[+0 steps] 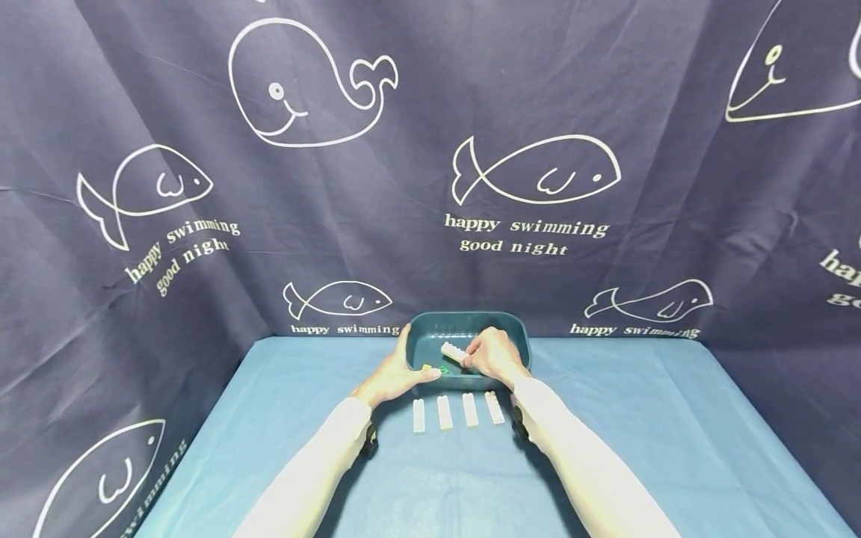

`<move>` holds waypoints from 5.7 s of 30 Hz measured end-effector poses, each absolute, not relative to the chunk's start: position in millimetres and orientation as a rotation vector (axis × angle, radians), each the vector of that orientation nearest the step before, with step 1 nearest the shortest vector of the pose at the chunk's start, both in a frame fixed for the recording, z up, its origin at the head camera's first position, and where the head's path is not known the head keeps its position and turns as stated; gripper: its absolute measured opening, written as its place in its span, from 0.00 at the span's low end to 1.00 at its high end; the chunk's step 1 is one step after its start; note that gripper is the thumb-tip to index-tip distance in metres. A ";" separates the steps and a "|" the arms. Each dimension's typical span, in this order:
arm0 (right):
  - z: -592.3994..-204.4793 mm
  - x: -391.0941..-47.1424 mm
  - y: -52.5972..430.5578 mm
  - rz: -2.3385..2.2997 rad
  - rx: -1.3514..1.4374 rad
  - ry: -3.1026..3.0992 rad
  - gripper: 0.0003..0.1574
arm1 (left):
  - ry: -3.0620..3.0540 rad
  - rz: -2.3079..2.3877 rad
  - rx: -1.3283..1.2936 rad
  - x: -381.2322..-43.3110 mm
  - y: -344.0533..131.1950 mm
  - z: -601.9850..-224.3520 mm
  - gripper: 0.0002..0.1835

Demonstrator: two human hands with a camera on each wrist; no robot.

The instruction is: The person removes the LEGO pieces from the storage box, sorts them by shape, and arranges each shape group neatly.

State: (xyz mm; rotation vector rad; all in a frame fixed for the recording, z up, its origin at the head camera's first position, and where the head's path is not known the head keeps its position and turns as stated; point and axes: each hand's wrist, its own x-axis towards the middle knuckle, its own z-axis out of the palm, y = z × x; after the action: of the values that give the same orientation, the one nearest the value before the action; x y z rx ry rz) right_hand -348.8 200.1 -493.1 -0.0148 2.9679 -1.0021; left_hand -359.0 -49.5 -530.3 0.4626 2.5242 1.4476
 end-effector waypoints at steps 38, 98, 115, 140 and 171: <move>-481.3 -316.3 217.1 -1.292 0.071 2.932 0.12 | 2.559 1.419 0.444 -358.9 -47.1 -534.6 0.72; -471.8 -234.6 283.0 -1.330 0.268 2.972 0.13 | 2.525 1.443 0.425 -355.9 -48.5 -531.8 0.72; -498.7 -198.4 316.3 -1.203 0.501 2.967 0.20 | 2.534 1.453 0.420 -351.8 -51.4 -538.2 0.72; -517.8 -199.5 309.7 -1.041 0.567 2.997 0.14 | 2.525 1.452 0.456 -354.9 -48.9 -532.8 0.72; -519.4 -197.9 303.8 -0.958 0.516 2.978 0.18 | 2.547 1.456 0.440 -355.2 -48.6 -539.7 0.71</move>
State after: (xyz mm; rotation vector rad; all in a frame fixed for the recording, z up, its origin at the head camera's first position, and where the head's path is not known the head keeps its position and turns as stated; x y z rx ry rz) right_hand -197.9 303.8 -519.4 0.5163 2.9781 -0.9579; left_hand -355.2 -48.6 -539.7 0.4402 2.5467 1.4556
